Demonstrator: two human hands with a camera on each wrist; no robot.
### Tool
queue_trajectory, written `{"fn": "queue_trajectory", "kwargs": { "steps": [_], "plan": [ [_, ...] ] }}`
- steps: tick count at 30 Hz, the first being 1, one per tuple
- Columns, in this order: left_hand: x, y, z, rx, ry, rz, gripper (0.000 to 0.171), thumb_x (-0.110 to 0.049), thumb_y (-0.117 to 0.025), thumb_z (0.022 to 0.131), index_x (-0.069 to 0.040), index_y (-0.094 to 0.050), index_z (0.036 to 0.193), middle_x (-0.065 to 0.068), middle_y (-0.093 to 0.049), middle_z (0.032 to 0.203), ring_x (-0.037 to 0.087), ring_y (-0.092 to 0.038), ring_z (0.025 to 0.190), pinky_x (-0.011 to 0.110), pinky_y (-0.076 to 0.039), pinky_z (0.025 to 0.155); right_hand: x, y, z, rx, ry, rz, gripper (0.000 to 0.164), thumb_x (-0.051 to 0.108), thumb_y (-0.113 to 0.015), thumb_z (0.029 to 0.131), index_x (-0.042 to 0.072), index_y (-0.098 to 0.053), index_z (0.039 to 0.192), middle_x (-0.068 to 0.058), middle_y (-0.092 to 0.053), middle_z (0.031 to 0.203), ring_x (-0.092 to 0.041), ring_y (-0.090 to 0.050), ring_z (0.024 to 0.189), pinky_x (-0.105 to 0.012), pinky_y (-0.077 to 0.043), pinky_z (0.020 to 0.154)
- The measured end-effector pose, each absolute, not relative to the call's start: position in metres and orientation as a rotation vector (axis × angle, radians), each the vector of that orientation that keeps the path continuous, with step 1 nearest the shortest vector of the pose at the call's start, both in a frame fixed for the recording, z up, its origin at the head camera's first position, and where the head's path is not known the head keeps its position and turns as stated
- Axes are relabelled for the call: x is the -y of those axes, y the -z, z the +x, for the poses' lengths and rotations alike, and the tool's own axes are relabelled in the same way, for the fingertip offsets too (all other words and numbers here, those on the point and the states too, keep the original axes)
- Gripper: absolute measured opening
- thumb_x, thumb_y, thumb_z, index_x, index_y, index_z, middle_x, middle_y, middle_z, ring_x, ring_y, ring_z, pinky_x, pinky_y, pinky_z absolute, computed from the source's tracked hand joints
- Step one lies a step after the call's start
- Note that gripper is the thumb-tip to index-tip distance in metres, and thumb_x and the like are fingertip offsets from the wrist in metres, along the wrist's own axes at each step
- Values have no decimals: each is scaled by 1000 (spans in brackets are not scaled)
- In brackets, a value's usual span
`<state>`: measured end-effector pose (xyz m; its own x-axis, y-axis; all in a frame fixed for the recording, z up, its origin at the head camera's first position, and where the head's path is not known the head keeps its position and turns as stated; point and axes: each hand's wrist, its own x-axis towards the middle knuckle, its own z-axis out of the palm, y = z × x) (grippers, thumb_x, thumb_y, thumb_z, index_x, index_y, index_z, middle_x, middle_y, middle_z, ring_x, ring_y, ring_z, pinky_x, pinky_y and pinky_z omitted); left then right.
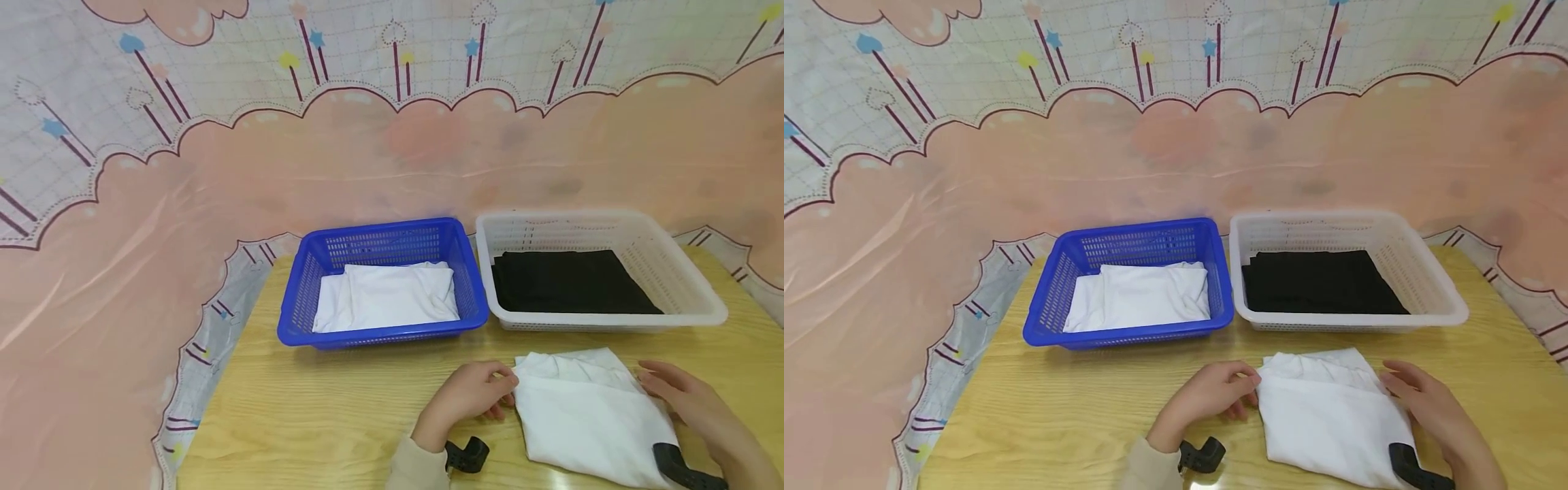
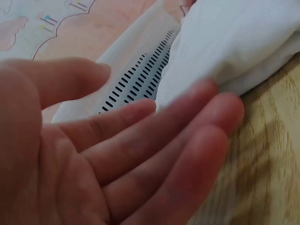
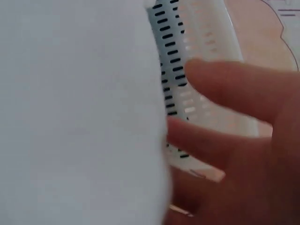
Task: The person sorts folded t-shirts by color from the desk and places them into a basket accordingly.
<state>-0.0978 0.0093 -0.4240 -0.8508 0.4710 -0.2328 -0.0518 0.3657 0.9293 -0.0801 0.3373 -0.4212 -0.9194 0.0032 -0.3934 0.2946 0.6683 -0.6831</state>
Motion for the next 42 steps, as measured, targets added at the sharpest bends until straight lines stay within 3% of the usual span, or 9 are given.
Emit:
{"fn": "queue_trajectory", "kwargs": {
  "steps": [8,13,16,20,27,32,35,38,42],
  "plan": [
    [-1,429,-99,-2068,-1483,316,26,-37,-50,89,-15,-63,96,0,-64,71,19,-60,55,32,-49,48,-339,427,-74,-2252,1236,220,72,46,-38,93,-5,-16,138,-37,-19,133,-26,-52,90,-44,-49,70],
    [-1,432,-103,-2064,-1469,314,29,-39,-51,89,-14,-63,83,4,-62,67,18,-61,56,31,-50,49,-325,430,-72,-2188,1340,33,63,31,-47,92,-1,-20,139,-34,-12,138,-33,-42,106,-46,-47,73],
    [-1,433,-107,-2128,-1471,304,25,-40,-51,88,-18,-61,84,3,-61,64,17,-60,56,30,-49,50,-316,432,-74,-2212,1353,-60,61,27,-52,90,2,-26,138,-29,-14,140,-23,-38,112,-43,-45,79],
    [3,434,-114,-2265,-1431,293,22,-43,-50,88,-24,-59,95,-4,-61,73,15,-57,54,28,-46,52,-307,435,-74,-2161,1430,-111,58,24,-51,90,4,-25,139,-26,-17,139,-6,-45,102,-35,-46,80],
    [8,433,-119,-2400,-1358,297,54,-47,-47,88,-15,-45,131,-7,-63,78,9,-55,58,26,-42,63,-296,440,-77,-1988,1586,-143,56,21,-45,94,8,-17,141,-19,-26,133,-29,-51,101,-45,-48,77],
    [5,428,-117,-2439,-1269,333,35,-44,-49,88,-14,-64,94,-1,-54,63,10,-51,58,25,-42,57,-295,440,-77,-1958,1601,-104,54,22,-46,94,12,-20,141,-18,-17,137,-24,-48,104,-41,-47,80],
    [4,425,-114,-2494,-1159,390,39,-46,-48,88,-15,-54,65,-4,-43,58,9,-41,54,24,-36,50,-294,441,-76,-1962,1599,-104,54,22,-46,93,11,-21,141,-20,-13,139,-16,-47,105,-36,-46,82],
    [3,424,-112,-2506,-1100,414,46,-49,-47,88,-15,-40,56,-3,-32,53,11,-34,47,25,-29,44,-291,442,-76,-2017,1568,-112,55,22,-47,93,10,-23,140,-19,-13,140,-8,-45,105,-31,-45,83],
    [3,425,-112,-2513,-1115,440,41,-49,-49,86,-17,-48,62,-6,-45,61,9,-42,55,23,-35,50,-286,442,-76,-2016,1576,-77,57,22,-49,92,10,-23,140,-20,-12,141,-16,-44,108,-35,-46,82]
  ]
}}
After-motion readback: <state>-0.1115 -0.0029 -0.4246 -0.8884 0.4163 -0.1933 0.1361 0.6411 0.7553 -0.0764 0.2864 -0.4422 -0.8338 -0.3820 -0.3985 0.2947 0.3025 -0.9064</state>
